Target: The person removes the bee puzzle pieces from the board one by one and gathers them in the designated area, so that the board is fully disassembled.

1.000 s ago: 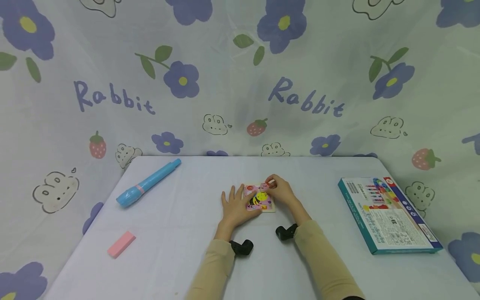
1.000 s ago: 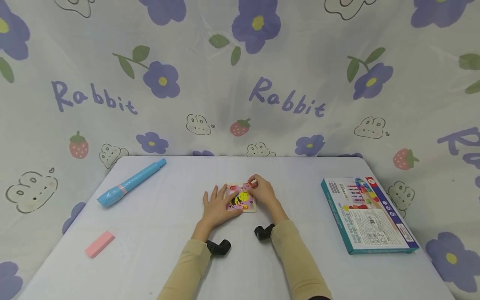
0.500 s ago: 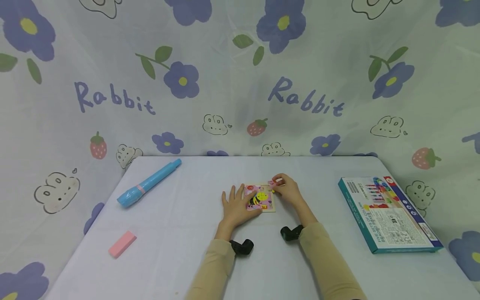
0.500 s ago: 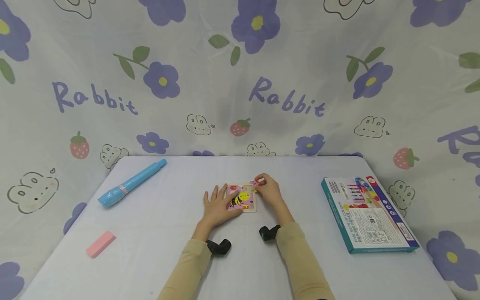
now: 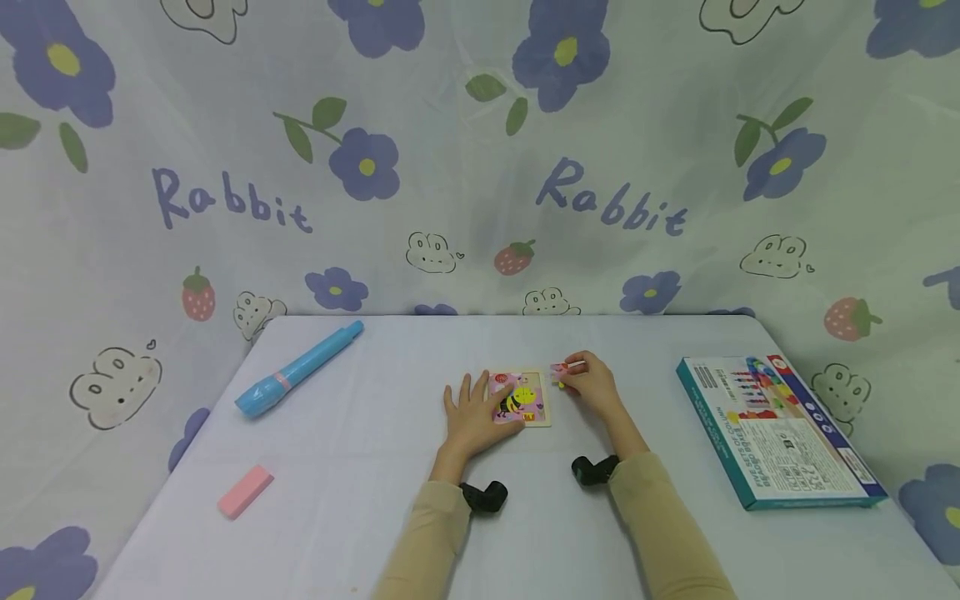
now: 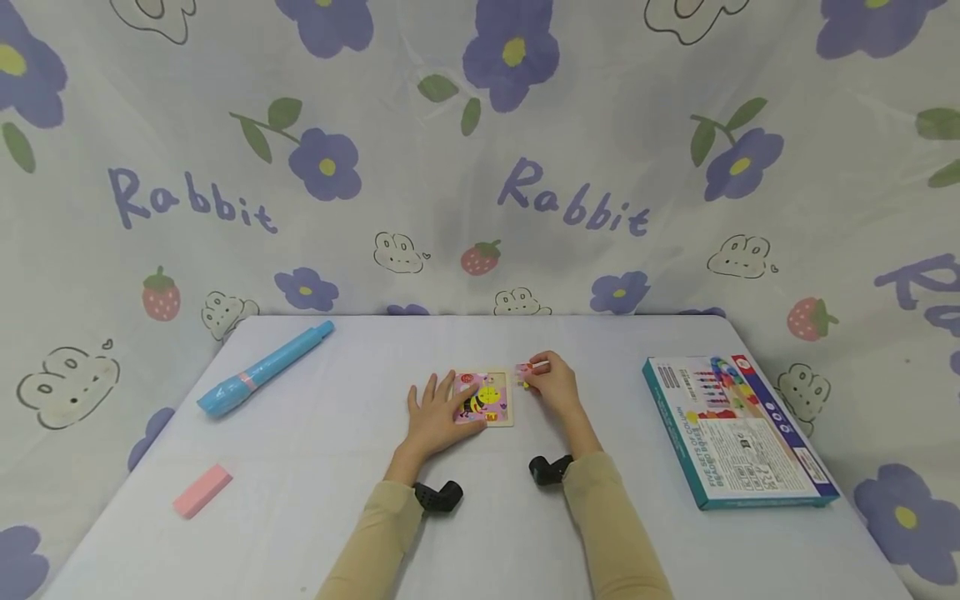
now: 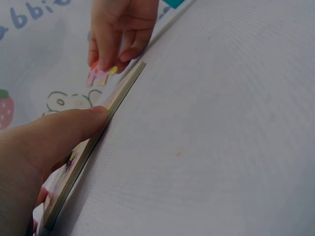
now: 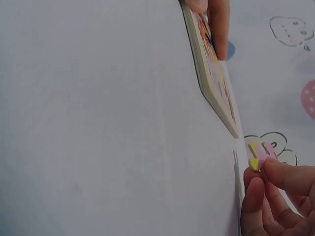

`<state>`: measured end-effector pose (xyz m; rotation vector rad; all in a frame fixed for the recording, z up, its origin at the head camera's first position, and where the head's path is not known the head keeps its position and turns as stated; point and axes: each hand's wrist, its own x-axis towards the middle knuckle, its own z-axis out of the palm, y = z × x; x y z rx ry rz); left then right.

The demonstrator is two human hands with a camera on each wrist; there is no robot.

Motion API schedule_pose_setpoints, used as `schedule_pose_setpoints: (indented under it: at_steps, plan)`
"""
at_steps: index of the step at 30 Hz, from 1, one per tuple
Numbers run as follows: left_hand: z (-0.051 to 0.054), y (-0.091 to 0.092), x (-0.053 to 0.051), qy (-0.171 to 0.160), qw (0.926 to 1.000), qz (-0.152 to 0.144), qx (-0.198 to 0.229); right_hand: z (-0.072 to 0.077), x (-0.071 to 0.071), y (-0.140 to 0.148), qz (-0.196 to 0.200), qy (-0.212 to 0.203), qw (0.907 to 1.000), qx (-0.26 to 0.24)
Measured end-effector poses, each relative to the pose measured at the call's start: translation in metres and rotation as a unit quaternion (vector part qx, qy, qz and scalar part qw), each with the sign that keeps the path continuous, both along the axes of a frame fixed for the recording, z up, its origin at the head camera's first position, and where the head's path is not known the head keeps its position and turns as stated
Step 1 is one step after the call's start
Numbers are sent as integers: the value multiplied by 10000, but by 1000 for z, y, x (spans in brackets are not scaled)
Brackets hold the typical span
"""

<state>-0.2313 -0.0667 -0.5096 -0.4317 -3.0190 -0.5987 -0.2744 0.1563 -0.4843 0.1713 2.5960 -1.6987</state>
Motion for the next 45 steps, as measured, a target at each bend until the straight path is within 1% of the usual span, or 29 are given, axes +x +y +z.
schedule_pose_setpoints:
  at_steps: [11,16,23,28,33,36,40,45]
  plan:
    - [2,0,3,29,10000,5,43,3,7,25,-408,-99,9973,-610]
    - [3,0,3,54,10000,-2,29,5,9,37,-544,-163,9959,-699]
    - [3,0,2,19,10000,-14,-1,7,12,52,-781,-123,9944,-697]
    - [4,0,2,2,10000,-18,-8,5,14,64,-1136,-184,9920,-511]
    - [3,0,2,-10,10000,-28,8,6,18,78,-1456,-167,9891,-144]
    - [3,-1,2,-9,10000,-18,13,6,21,85,-1527,-140,9882,-19]
    - [2,-1,2,-1,10000,-10,8,7,24,94,-1546,-157,9878,26]
    - [3,-1,2,9,10000,-27,33,5,24,102,-1566,-283,9872,126]
